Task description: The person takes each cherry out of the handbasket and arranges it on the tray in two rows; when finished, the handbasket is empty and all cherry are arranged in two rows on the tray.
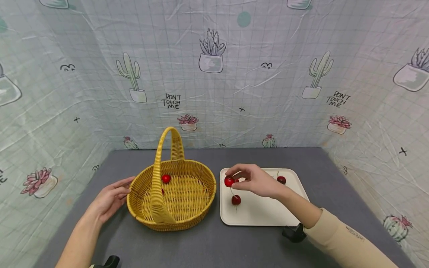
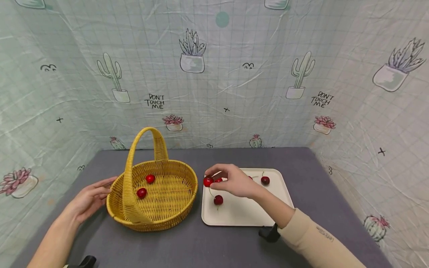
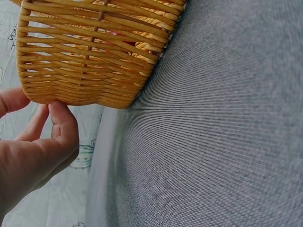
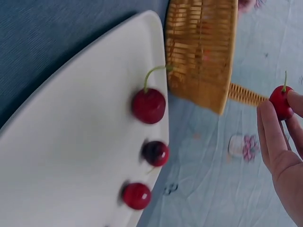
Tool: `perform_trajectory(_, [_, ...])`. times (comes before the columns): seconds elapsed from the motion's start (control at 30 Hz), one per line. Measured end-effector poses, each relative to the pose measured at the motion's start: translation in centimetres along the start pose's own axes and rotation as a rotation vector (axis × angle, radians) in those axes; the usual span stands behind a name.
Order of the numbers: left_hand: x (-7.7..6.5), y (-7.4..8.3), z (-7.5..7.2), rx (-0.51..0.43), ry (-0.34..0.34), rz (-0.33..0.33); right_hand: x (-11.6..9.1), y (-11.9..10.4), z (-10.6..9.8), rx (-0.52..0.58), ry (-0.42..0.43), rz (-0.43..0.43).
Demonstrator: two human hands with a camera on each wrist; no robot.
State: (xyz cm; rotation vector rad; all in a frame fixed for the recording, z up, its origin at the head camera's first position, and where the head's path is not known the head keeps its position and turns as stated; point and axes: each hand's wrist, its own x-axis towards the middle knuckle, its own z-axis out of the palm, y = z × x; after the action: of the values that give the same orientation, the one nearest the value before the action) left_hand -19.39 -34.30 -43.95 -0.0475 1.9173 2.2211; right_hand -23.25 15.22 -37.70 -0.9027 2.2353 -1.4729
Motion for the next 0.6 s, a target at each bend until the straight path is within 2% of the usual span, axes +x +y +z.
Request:
perform_trajectory(0.27, [0.0, -0.1, -0.1, -0.023, -0.003, -0.004, -1.7, 2.0, -1.4, -0.052, 0.085, 0.045])
perform_trajectory(0.6, [-0.2, -0.2, -0.2, -0.033, -0.020, 0.021, -3.4, 4.9, -1.1, -0.093, 0.128, 0.098])
